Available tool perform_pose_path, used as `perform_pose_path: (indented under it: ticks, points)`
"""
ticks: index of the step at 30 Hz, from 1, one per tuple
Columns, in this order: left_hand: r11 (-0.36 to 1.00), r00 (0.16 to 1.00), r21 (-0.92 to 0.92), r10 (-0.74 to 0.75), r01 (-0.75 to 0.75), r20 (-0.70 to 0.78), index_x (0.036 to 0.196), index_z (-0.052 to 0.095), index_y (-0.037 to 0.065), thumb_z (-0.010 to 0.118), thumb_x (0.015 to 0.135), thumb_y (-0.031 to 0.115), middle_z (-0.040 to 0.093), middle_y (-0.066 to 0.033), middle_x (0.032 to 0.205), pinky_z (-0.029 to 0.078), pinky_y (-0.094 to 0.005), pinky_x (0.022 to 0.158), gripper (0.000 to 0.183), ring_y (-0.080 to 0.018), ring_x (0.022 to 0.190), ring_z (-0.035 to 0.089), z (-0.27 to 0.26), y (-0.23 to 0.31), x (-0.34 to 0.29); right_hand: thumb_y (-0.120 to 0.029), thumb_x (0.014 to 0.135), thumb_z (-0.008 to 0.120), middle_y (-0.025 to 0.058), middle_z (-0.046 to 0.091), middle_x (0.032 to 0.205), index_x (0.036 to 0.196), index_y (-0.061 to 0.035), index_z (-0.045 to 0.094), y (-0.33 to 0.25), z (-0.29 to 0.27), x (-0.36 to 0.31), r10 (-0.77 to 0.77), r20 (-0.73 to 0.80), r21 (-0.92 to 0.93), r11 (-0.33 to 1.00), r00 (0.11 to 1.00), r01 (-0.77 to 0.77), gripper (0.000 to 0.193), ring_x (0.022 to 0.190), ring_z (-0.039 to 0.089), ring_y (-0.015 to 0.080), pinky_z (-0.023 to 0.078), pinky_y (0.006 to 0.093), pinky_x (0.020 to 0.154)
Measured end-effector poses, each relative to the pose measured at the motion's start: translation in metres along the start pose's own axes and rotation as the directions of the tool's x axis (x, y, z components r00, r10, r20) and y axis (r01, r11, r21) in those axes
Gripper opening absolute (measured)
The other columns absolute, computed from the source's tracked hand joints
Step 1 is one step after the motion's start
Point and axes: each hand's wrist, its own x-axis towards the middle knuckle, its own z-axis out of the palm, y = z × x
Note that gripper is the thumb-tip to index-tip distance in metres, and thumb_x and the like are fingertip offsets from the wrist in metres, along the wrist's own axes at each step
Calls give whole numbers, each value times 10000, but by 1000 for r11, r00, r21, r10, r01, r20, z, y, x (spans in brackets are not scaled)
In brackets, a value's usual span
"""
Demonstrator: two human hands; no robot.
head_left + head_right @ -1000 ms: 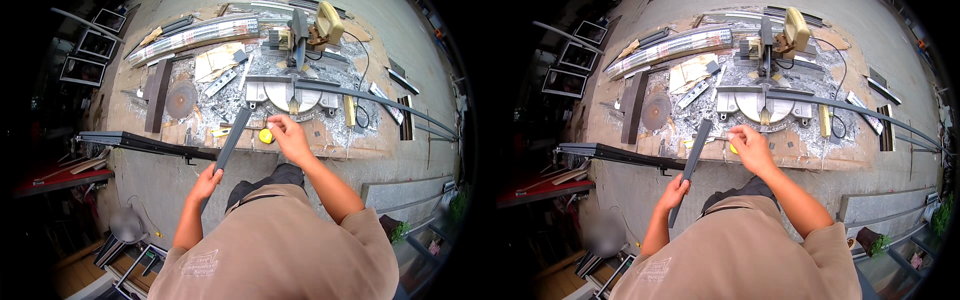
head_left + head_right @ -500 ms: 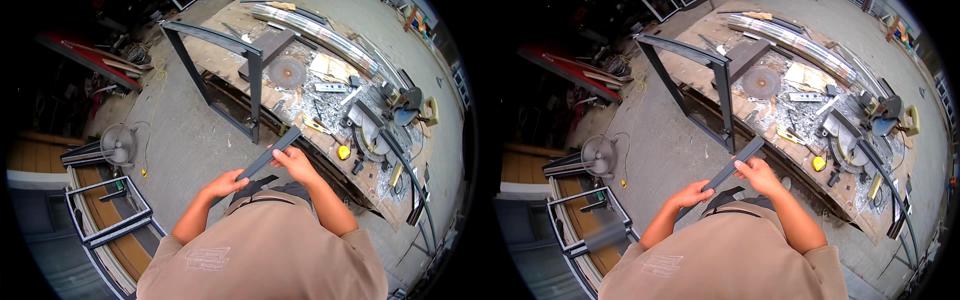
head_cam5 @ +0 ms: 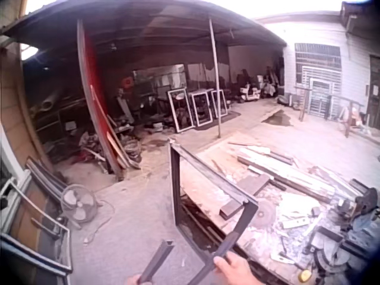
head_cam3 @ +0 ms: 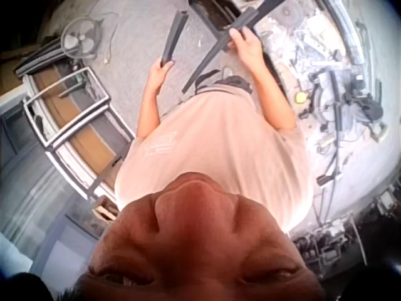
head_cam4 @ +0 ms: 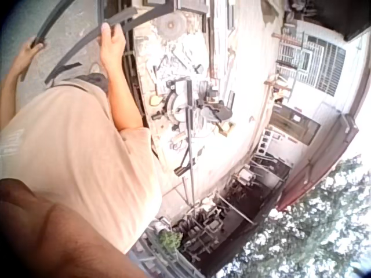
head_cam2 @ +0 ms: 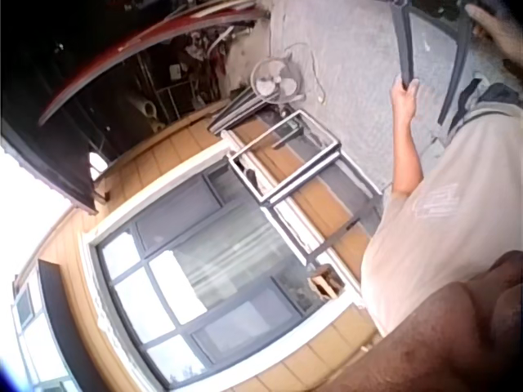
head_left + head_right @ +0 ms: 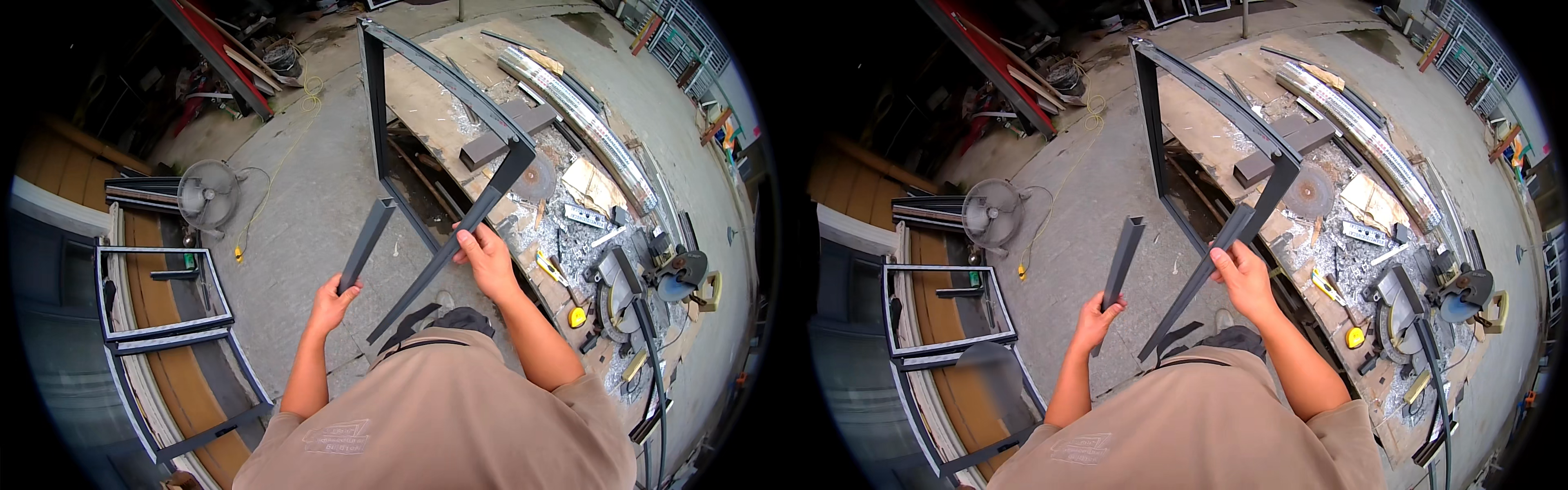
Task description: The person measures a metal frame with a tape measure, cuts a piece of metal trim using a power miter saw, and then fits the cut trim onto the frame.
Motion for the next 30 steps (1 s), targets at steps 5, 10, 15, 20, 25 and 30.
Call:
perform_pose_path:
  ticks: [5, 10, 15, 20, 25, 30]
  points:
    - [989, 940, 147, 66, -17, -334, 1254, 698, 36, 769, 1006, 186, 674, 13, 931, 503, -280, 779, 299, -101, 842, 610, -67, 4, 25, -367, 1034, 732, 47, 655, 820, 983, 6, 642, -31, 21, 54, -33, -226, -89, 996, 973, 13, 388, 714, 659, 124, 549, 312, 673]
    - [998, 848, 19, 58, -56, -527, 1296, 659, 39, 770, 1005, 182, 616, 28, 875, 468, -274, 745, 343, -86, 804, 567, -89, 26, 77, -359, 935, 837, 97, 609, 858, 965, -9, 618, -30, 55, 109, -365, -244, -423, 874, 899, 240, 414, 743, 579, 208, 496, 364, 700]
    - [921, 878, -304, 75, -242, -472, 1299, 638, 26, 778, 998, 168, 620, 17, 911, 471, -271, 767, 361, -94, 817, 576, -101, 59, 177, -385, 855, 896, 136, 642, 907, 981, -33, 589, -41, 110, 160, -405, -222, -548, 804, 887, 230, 484, 805, 631, 337, 516, 425, 736]
    - [690, 956, -663, 236, -290, -173, 1334, 602, 45, 812, 979, 136, 640, 5, 1036, 454, -263, 899, 422, -95, 954, 580, -94, 89, 270, -306, 760, 944, 117, 648, 887, 989, -63, 625, -42, 185, 215, -666, -94, -770, 520, 740, 371, 462, 822, 651, 348, 520, 431, 721]
    - [531, 882, -821, 466, -212, 73, 1338, 596, 49, 845, 954, 144, 637, 2, 1125, 452, -282, 973, 468, -113, 1041, 578, -85, 112, 324, -136, 719, 888, 91, 629, 932, 1004, -95, 633, -43, 237, 256, -718, -77, -875, 381, 692, 298, 384, 897, 647, 336, 512, 458, 759]
    - [526, 939, -849, 312, -41, 148, 1208, 623, 84, 826, 969, 156, 665, -17, 1144, 476, -347, 1007, 322, -145, 1068, 613, -83, 130, 349, -23, 718, 806, 87, 635, 1023, 1083, -94, 636, -36, 246, 272, -703, -92, -922, 328, 705, 207, 409, 986, 638, 315, 504, 441, 833]
